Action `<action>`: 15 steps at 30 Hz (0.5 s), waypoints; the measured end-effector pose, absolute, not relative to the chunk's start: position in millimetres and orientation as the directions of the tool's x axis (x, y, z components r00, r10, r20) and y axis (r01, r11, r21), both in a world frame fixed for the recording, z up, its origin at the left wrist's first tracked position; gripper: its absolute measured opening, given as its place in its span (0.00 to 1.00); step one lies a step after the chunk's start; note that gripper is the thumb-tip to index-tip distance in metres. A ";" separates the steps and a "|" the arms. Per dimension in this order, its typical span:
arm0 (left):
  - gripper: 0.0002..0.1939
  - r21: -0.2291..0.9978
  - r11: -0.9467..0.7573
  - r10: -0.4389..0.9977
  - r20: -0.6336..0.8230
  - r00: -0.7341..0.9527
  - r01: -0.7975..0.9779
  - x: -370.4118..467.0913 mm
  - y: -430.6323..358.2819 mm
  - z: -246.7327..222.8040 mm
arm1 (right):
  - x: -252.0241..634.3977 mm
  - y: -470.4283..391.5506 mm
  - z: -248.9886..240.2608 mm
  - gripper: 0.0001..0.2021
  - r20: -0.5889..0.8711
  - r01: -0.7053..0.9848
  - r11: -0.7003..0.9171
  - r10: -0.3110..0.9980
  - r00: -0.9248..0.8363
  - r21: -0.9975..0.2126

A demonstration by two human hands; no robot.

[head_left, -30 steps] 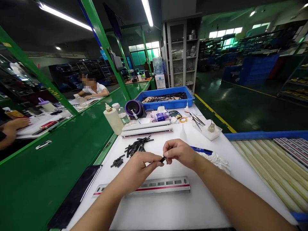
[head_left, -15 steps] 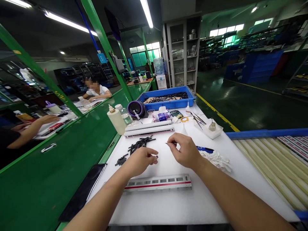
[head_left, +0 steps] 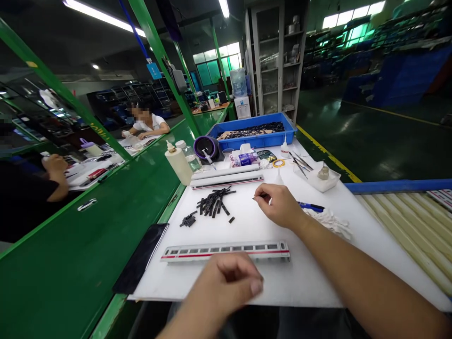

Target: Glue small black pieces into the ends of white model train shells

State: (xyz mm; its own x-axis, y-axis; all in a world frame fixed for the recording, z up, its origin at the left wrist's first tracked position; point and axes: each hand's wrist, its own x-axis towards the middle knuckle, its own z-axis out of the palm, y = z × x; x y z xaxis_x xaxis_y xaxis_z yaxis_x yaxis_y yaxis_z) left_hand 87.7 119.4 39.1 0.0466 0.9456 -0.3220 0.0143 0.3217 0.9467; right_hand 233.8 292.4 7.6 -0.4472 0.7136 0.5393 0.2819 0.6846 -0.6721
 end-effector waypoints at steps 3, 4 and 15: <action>0.18 0.812 0.565 0.824 -0.544 0.158 -0.145 103.6 86.5 8.6 | 234.8 293.0 5.2 0.05 0.555 0.271 0.691 0.709 -0.435 -0.670; 0.17 0.768 0.611 0.792 -0.592 0.149 -0.195 107.6 80.2 1.3 | 235.2 293.2 4.4 0.05 0.561 0.264 0.693 0.707 -0.431 -0.670; 0.11 0.677 0.645 0.718 -0.696 -0.025 -0.355 126.6 59.2 15.4 | 238.1 295.7 1.1 0.04 0.576 0.280 0.702 0.704 -0.416 -0.655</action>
State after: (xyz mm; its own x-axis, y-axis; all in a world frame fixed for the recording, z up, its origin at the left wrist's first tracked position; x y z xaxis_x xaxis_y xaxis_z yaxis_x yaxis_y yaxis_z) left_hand 126.6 59.2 15.4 -0.0248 0.7176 -0.6961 -0.3546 0.6447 0.6772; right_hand 238.1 295.7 1.1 -0.4163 0.7036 0.5759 0.2803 0.7019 -0.6548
